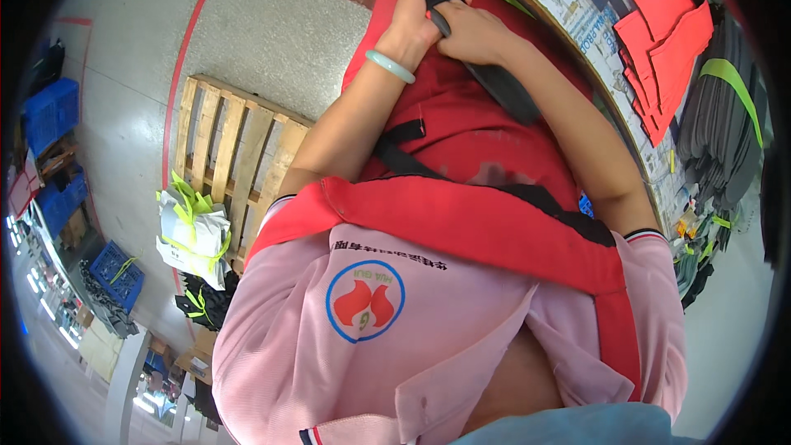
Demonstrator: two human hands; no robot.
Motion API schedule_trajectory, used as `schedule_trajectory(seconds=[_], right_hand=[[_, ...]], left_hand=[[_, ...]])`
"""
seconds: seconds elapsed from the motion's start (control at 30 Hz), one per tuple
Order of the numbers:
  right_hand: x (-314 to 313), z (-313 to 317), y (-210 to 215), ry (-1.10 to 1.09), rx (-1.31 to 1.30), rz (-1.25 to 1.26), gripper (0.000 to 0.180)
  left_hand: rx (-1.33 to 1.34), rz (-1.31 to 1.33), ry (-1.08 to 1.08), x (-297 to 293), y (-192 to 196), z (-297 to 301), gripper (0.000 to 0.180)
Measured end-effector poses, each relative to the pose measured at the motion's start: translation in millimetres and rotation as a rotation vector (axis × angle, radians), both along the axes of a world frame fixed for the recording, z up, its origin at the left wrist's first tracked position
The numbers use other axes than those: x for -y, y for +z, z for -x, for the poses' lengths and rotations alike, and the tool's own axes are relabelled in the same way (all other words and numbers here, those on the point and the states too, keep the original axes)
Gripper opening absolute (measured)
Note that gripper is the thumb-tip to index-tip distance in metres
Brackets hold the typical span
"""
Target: The person is assembling components of a safety vest by hand-stitching or pinning straps to fabric pieces at a workbench.
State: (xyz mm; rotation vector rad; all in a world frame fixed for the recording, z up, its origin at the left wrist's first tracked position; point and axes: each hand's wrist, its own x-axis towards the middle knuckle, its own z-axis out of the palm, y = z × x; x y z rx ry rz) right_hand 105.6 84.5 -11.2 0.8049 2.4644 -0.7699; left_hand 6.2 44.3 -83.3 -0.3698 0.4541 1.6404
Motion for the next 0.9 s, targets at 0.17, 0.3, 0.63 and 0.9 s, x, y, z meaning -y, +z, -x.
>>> schedule_trajectory(seconds=[0.17,0.3,0.63,0.9], right_hand=[[32,-42,16,-0.106,-0.215,0.008,0.054],[6,-9,-3,-0.088,-0.168,-0.091,0.046],[0,3,-3,-0.026,-0.061,-0.026,0.051],[33,-45,30,-0.085,-0.183,0.011,0.06]], left_hand=[[-0.038,-0.026,0.009,15,5,-4,0.013],[-0.045,-0.039,-0.002,0,1,-4,0.014],[0.04,-0.132,0.046,-8,-8,-3,0.018],[0.016,-0.074,-0.006,12,6,-2,0.015]])
